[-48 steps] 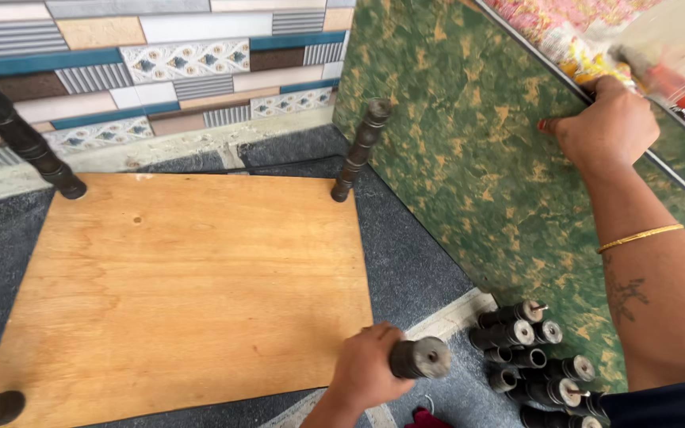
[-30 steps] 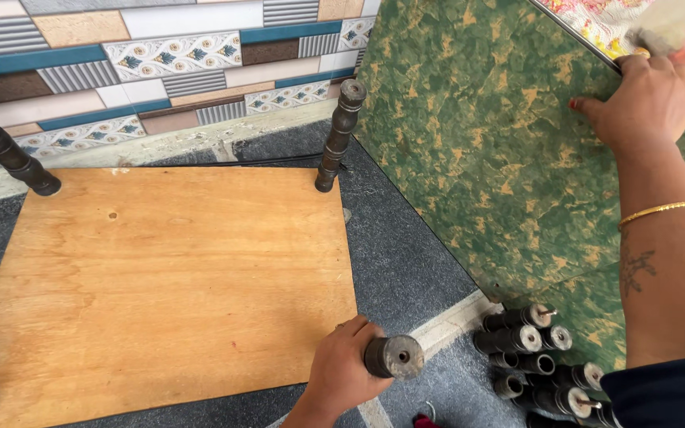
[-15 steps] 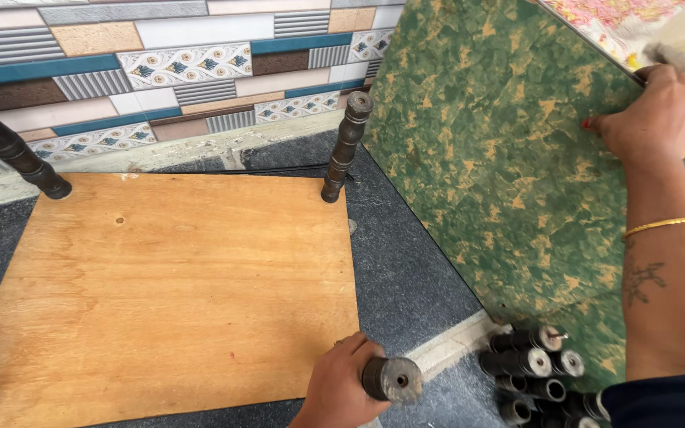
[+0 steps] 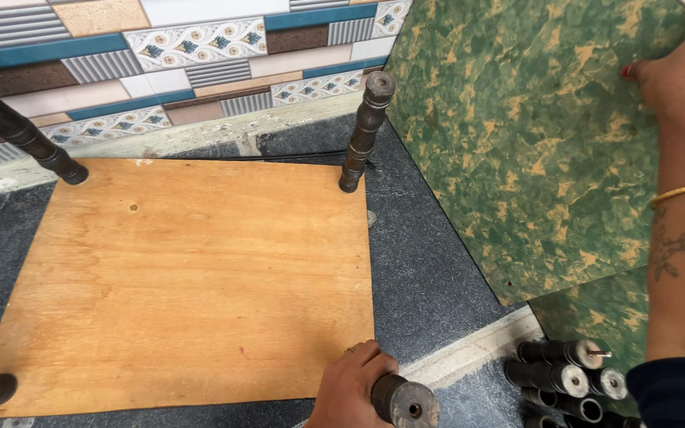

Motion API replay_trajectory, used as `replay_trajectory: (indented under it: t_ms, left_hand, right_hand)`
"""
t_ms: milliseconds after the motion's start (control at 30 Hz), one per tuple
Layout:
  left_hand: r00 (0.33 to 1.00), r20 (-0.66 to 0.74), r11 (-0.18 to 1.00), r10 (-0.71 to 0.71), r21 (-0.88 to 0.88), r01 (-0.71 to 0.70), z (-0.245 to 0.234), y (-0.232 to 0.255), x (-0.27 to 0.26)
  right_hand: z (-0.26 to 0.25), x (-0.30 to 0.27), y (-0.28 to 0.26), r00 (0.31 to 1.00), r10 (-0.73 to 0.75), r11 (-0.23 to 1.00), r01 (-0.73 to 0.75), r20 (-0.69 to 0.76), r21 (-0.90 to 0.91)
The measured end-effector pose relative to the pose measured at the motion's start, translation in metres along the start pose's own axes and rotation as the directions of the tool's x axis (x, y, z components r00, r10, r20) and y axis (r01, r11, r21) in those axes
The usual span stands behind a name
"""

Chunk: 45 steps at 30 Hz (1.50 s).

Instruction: The person assembles a small wooden stool by inserting cylindrical wooden legs into pre-drilled holes in the seat. They handle the legs and seat, aligning and pushing the legs into place.

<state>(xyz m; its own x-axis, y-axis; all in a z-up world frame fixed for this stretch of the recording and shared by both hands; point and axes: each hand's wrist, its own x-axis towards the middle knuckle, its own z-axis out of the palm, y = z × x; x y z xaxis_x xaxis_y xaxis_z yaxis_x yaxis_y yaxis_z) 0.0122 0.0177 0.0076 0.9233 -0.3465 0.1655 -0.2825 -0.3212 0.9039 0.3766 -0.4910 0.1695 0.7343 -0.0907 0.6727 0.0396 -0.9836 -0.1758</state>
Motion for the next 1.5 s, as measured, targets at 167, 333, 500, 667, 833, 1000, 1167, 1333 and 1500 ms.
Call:
replay_trajectory:
  t_ms: [167, 333, 500, 667, 833, 1000, 1167, 1333, 1500]
  left_hand:
    - [0.993, -0.053, 0.994, 0.110, -0.010, -0.110, -0.001, 0.001, -0.001]
    - [0.993, -0.056, 0.994, 0.107, 0.005, -0.107, 0.002, -0.001, -0.003]
    - [0.999, 0.002, 0.999, 0.037, -0.001, -0.037, 0.003, 0.000, -0.004]
    - [0.990, -0.072, 0.993, 0.120, 0.012, -0.120, 0.000, 0.004, -0.002]
    - [0.983, -0.131, 0.991, 0.130, -0.010, -0.133, -0.001, 0.006, -0.002]
    - [0.962, -0.180, 0.978, 0.207, 0.043, -0.202, 0.001, 0.005, -0.003]
    - [0.991, -0.078, 0.990, 0.107, 0.100, -0.099, 0.003, 0.002, -0.008]
    - [0.995, -0.011, 0.986, 0.103, 0.131, -0.101, -0.005, 0.005, -0.007]
    - [0.985, 0.170, 0.979, -0.007, 0.202, -0.028, -0.015, 0.011, -0.004]
  right_hand:
    - [-0.009, 0.005, -0.011, 0.999, -0.023, 0.979, 0.029, 0.034, -0.200]
    - [-0.030, -0.012, -0.031, 0.981, -0.195, 0.952, 0.189, 0.001, -0.241]
    - [-0.071, -0.023, -0.063, 0.996, -0.023, 0.966, 0.043, 0.083, -0.254]
    - [-0.124, -0.078, -0.128, 0.971, -0.239, 0.846, 0.205, -0.007, -0.492]
    - [-0.143, -0.237, -0.191, 0.951, -0.169, 0.955, 0.223, 0.258, -0.196]
    - [-0.097, -0.434, -0.245, 0.692, -0.017, 0.858, -0.360, 0.721, 0.366]
    - [-0.008, -0.549, -0.300, 0.686, 0.079, 0.574, -0.624, 0.723, 0.530]
    - [0.049, -0.568, -0.304, 0.865, 0.014, 0.599, -0.409, 0.502, 0.689]
    - [0.041, -0.552, -0.274, 0.740, -0.065, 0.747, -0.408, 0.670, 0.524]
